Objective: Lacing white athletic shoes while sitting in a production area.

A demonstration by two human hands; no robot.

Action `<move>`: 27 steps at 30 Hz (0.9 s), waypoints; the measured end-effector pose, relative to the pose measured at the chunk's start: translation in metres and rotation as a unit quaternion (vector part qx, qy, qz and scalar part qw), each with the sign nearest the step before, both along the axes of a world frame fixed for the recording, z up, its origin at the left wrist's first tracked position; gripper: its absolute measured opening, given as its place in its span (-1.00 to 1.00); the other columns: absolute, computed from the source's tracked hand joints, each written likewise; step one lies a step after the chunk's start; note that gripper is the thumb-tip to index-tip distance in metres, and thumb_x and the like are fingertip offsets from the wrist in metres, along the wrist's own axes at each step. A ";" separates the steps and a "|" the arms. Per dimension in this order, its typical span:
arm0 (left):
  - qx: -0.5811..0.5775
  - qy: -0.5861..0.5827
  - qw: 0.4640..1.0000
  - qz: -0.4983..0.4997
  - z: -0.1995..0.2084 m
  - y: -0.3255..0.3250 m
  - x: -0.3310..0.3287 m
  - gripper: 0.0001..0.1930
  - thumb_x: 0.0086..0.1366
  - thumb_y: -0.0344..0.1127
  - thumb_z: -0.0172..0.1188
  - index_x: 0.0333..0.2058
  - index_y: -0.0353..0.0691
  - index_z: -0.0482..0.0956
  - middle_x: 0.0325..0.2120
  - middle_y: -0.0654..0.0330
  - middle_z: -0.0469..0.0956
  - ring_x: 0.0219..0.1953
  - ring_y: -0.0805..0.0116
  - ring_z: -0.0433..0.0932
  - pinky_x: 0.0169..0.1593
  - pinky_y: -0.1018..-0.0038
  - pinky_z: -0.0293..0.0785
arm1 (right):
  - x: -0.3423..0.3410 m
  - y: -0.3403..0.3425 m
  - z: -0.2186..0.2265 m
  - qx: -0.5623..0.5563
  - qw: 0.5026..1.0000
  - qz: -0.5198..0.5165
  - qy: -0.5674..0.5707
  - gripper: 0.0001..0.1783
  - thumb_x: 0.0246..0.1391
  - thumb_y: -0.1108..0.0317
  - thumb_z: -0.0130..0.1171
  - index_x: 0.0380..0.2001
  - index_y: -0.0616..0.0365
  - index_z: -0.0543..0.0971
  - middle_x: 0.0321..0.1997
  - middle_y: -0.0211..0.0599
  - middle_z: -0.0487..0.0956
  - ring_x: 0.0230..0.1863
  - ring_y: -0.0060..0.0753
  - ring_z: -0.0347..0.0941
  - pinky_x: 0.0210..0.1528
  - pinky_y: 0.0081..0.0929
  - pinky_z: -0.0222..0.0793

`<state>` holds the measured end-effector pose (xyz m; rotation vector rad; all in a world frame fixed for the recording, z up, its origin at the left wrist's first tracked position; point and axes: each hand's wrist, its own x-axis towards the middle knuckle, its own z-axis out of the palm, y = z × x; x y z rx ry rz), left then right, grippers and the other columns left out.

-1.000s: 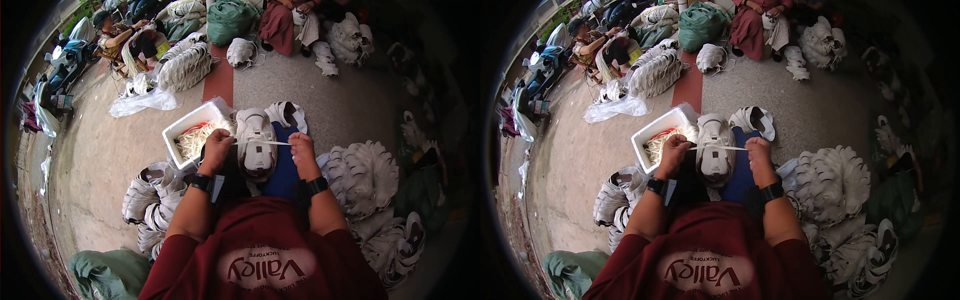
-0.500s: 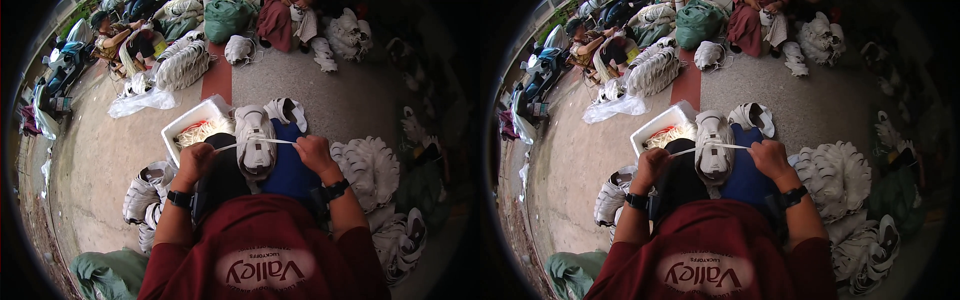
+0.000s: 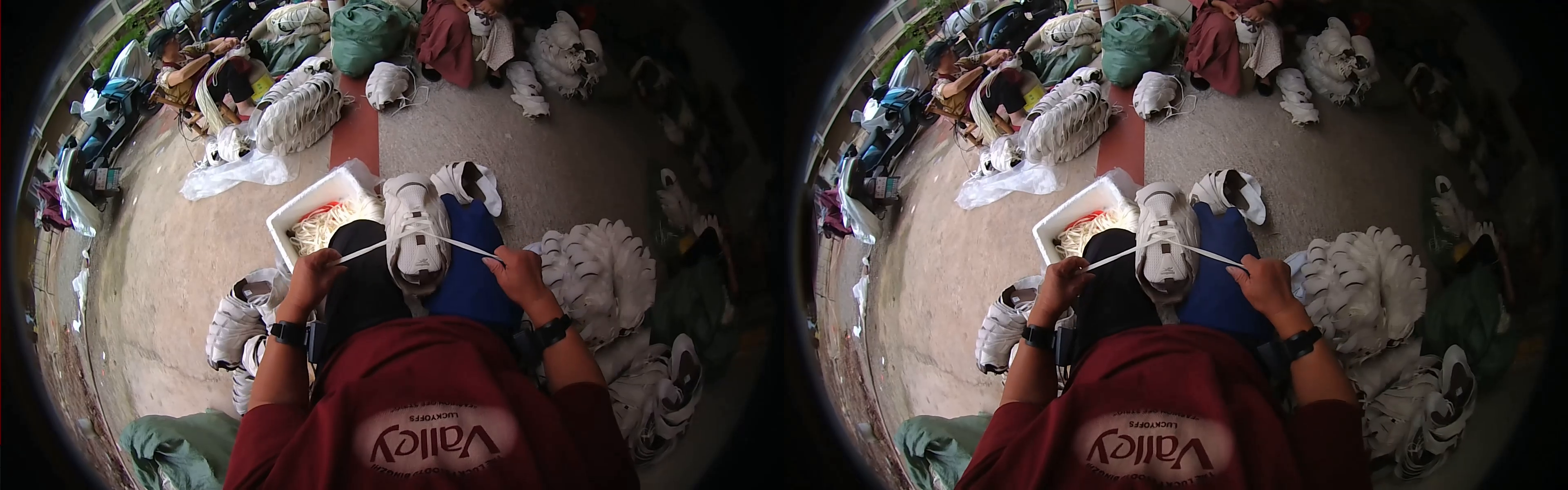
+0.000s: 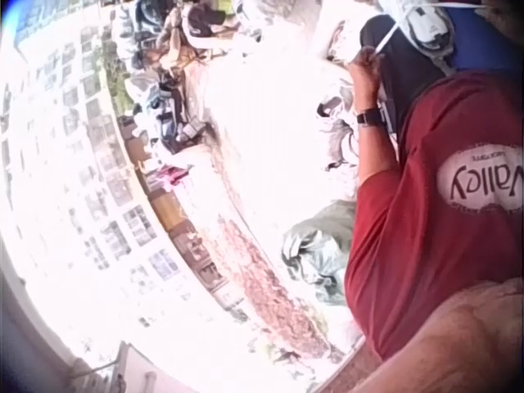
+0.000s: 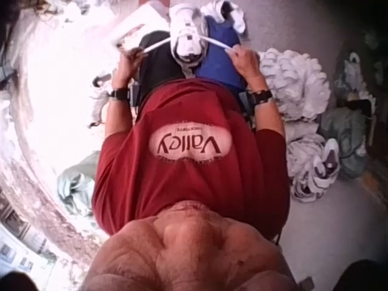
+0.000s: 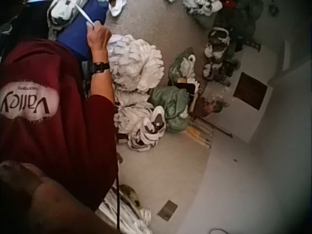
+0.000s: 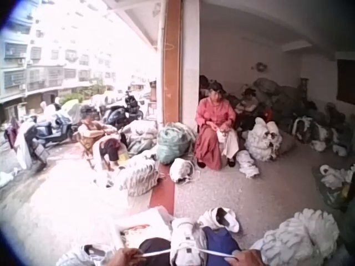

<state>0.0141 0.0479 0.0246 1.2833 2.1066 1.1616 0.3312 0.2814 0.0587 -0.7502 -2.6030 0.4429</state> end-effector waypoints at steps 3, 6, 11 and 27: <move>-0.004 0.007 1.000 0.006 0.001 0.002 0.002 -0.82 0.04 -0.45 0.28 -0.35 -0.32 0.53 -0.51 0.23 0.55 -0.47 0.57 0.46 -0.38 0.56 0.40 | -0.004 0.007 -0.002 0.004 0.981 -0.114 -0.158 -0.71 -0.07 0.18 0.21 -0.53 0.19 0.45 -0.51 -0.04 0.50 -0.37 0.03 0.44 -0.32 -0.14 0.33; -0.017 -0.009 1.000 0.025 0.000 0.006 0.001 -0.85 0.08 -0.47 0.25 -0.34 -0.32 0.53 -0.48 0.24 0.57 -0.43 0.56 0.49 -0.33 0.59 0.41 | -0.031 0.006 0.004 0.024 0.999 -0.028 -0.006 -0.74 -0.11 0.28 0.24 -0.45 0.23 0.45 -0.32 0.03 0.47 -0.20 0.05 0.39 -0.19 -0.19 0.32; 0.079 -0.004 0.996 0.029 0.002 0.015 0.000 -0.91 0.10 -0.51 0.21 -0.37 -0.29 0.55 -0.46 0.19 0.59 -0.36 0.46 0.55 -0.26 0.56 0.45 | -0.085 -0.002 -0.023 -0.086 0.992 0.087 0.039 -0.76 -0.10 0.33 0.19 -0.36 0.21 0.46 -0.35 0.05 0.49 -0.24 0.09 0.43 -0.20 -0.13 0.35; 0.080 0.000 0.997 0.020 0.004 0.012 -0.017 -0.94 0.06 -0.54 0.23 -0.44 -0.30 0.57 -0.52 0.20 0.58 -0.41 0.47 0.54 -0.28 0.55 0.44 | -0.071 0.019 -0.033 0.163 0.977 0.131 0.029 -0.85 -0.13 0.50 0.02 -0.41 0.14 0.50 -0.70 -0.24 0.40 -0.64 -0.18 0.42 -0.61 -0.29 0.31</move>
